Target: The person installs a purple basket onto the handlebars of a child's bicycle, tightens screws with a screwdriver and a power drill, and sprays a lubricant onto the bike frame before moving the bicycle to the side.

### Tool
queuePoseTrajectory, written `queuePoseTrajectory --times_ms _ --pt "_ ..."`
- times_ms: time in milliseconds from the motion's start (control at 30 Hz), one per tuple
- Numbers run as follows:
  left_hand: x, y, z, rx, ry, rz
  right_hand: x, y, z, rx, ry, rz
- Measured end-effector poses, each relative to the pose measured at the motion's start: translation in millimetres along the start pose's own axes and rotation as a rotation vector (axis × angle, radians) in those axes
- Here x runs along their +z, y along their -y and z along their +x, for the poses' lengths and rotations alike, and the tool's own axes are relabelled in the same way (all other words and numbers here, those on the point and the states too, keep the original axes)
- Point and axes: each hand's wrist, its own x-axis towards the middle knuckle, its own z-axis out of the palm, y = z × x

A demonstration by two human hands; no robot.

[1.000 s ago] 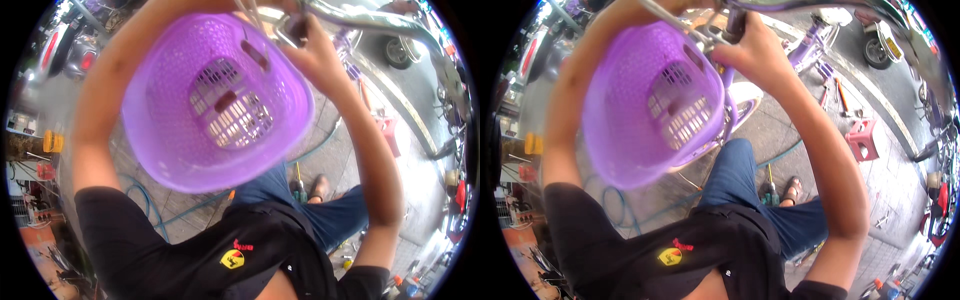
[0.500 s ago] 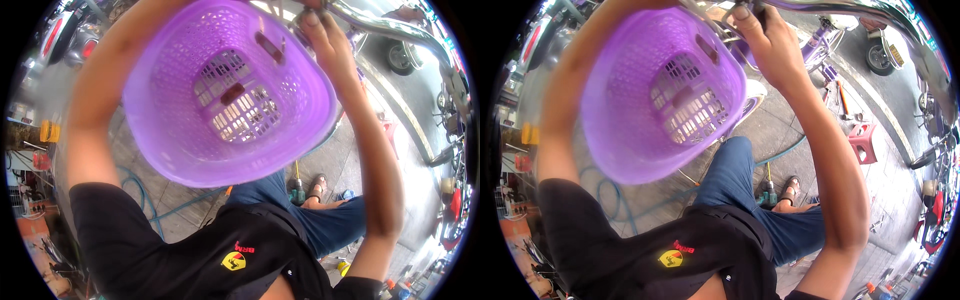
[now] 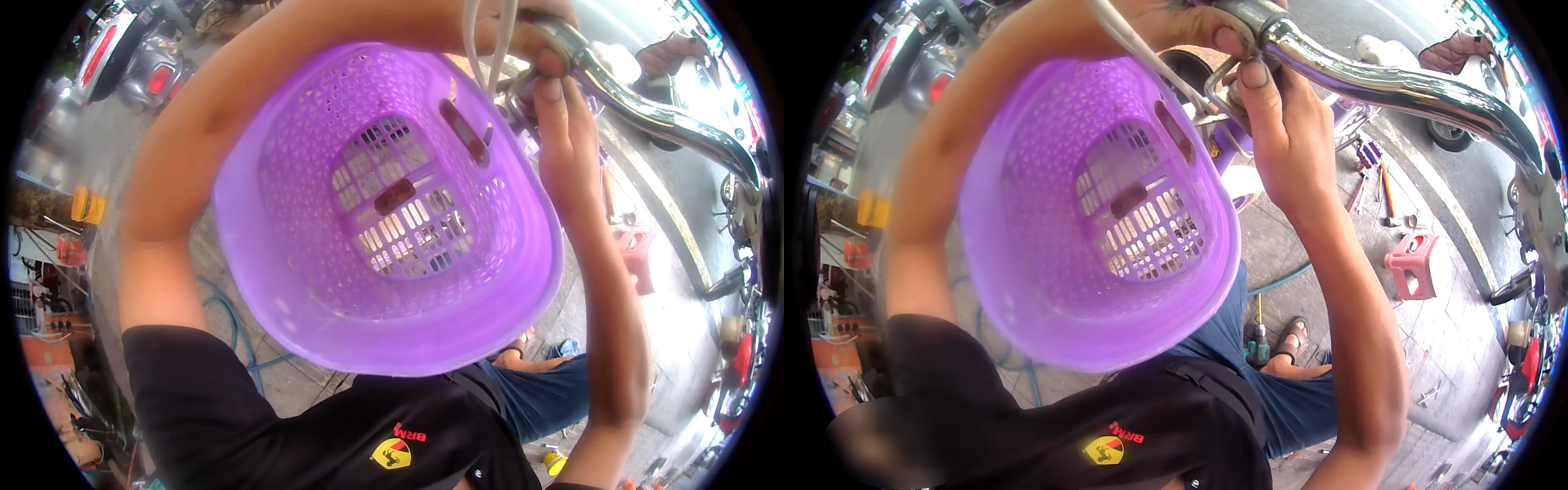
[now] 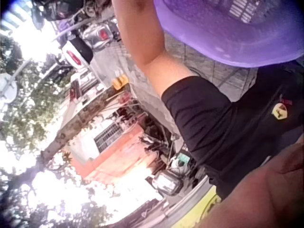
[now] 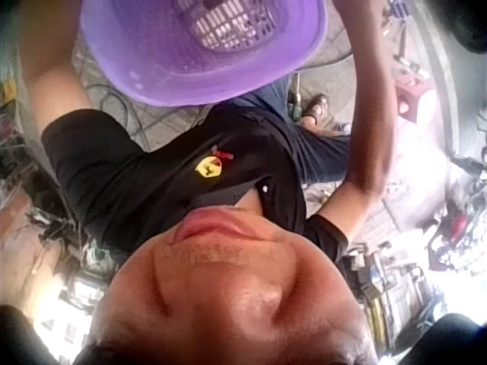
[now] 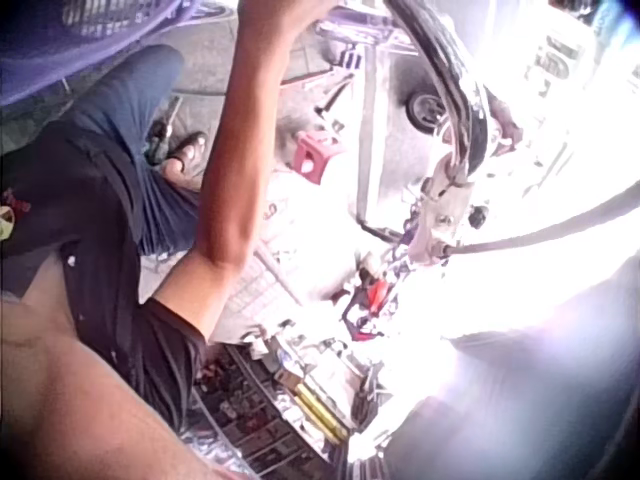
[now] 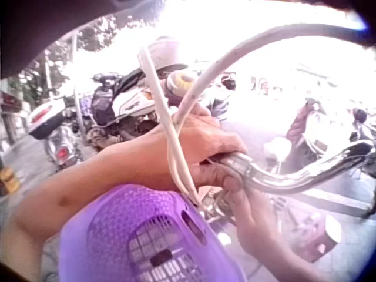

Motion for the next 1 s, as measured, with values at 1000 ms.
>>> queuePoseTrajectory --times_ms 1000 --pt "-37 -6 13 -0.183 0.137 -0.011 -20 1 -11 -0.224 0.090 0.000"
